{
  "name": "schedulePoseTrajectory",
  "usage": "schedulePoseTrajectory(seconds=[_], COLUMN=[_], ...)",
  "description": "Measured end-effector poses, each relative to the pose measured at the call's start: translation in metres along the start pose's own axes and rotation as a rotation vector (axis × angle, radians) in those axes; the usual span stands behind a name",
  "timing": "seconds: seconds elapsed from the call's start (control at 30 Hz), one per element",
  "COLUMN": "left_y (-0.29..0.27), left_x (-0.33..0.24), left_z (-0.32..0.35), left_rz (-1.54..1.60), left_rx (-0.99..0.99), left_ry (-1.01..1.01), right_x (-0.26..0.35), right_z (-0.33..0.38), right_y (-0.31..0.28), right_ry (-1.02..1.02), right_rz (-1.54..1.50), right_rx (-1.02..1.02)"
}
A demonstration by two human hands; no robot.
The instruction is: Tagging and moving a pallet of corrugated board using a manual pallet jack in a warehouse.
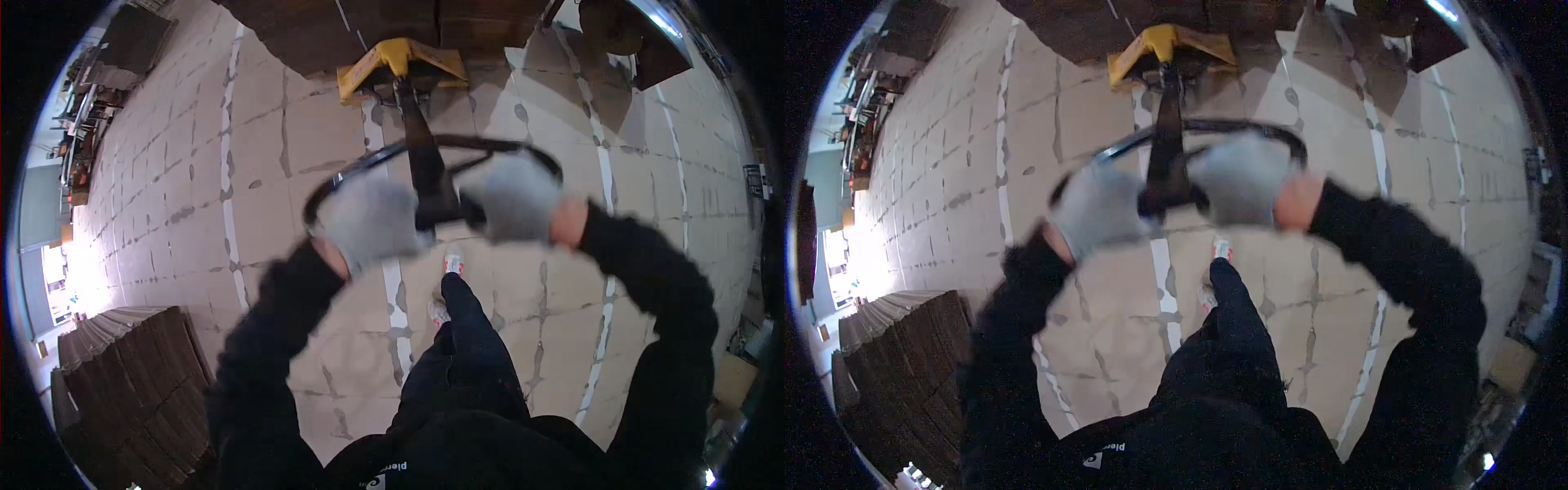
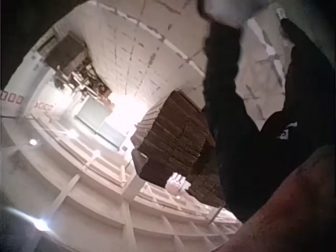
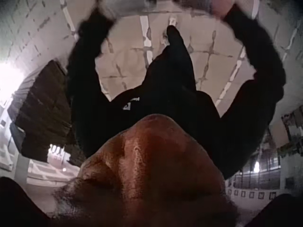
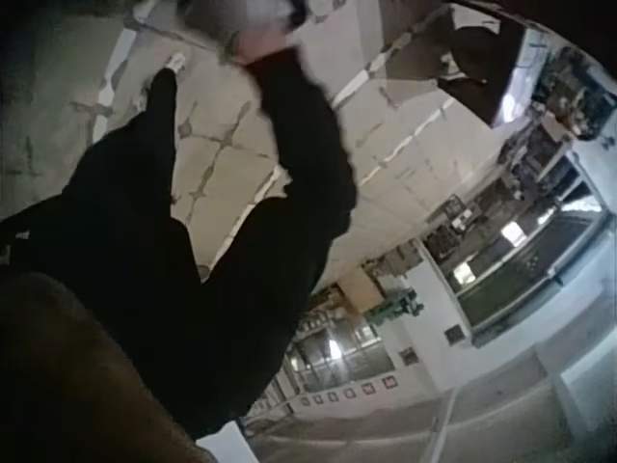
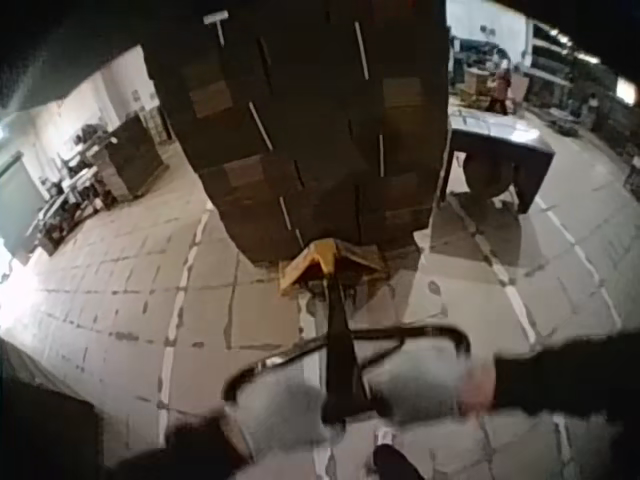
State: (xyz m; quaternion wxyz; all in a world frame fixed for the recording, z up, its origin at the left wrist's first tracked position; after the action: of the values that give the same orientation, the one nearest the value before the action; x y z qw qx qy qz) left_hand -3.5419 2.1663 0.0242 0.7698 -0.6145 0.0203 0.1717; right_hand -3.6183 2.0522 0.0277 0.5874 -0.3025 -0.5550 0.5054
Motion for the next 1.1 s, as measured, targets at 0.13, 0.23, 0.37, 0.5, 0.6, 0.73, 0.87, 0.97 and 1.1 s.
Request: schedulePoseTrajectory(seconds=[0.13,0.23,0.37,0.5,0.6,0.73,0.87,0.97,1.1], left_y=[0.147,0.303,0.471,0.496,0.424,0.353,0.361,0.199,0.155], left_x=[-0.049,-0.072,-0.061,-0.068,-0.059,-0.064,-0.015,-0.028,-0.024], left_z=[0.055,0.077,0.089,0.107,0.086,0.088,0.089,0.057,0.055], left_rz=[0.190,0.300,0.401,0.406,0.327,0.446,0.490,0.456,0.591], left_rx=[0.373,0.549,0.522,0.634,0.721,0.665,0.557,0.368,0.560], left_ry=[-0.194,-0.197,-0.374,-0.205,-0.148,-0.006,-0.061,0.007,-0.120], right_x=[0.041,0.056,0.040,0.039,0.047,0.060,0.055,0.048,0.059], right_z=[0.062,0.100,0.085,0.076,0.081,0.087,0.056,0.050,0.051], right_y=[0.161,0.319,0.480,0.477,0.409,0.328,0.260,0.185,0.140], right_ry=[0.076,0.195,0.252,0.183,0.150,0.123,0.082,0.184,0.421], right_rz=[-0.142,-0.267,-0.349,-0.427,-0.401,-0.384,-0.306,-0.292,-0.138], right_rx=[0.230,0.324,0.275,0.247,0.251,0.460,0.429,0.273,0.146])
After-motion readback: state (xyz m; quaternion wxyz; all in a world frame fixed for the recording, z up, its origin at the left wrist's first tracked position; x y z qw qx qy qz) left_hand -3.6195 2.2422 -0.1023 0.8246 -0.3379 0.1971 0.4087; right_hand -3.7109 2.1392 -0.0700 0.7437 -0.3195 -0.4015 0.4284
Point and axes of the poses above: each hand's wrist, its own z-axis away from the middle knuckle, its own y-axis out of the palm, x = y × z, the point moved 6 cm from there along -z, towards the middle knuckle, and after that the axes turned 1 degree about -y, right-handed, at the moved point
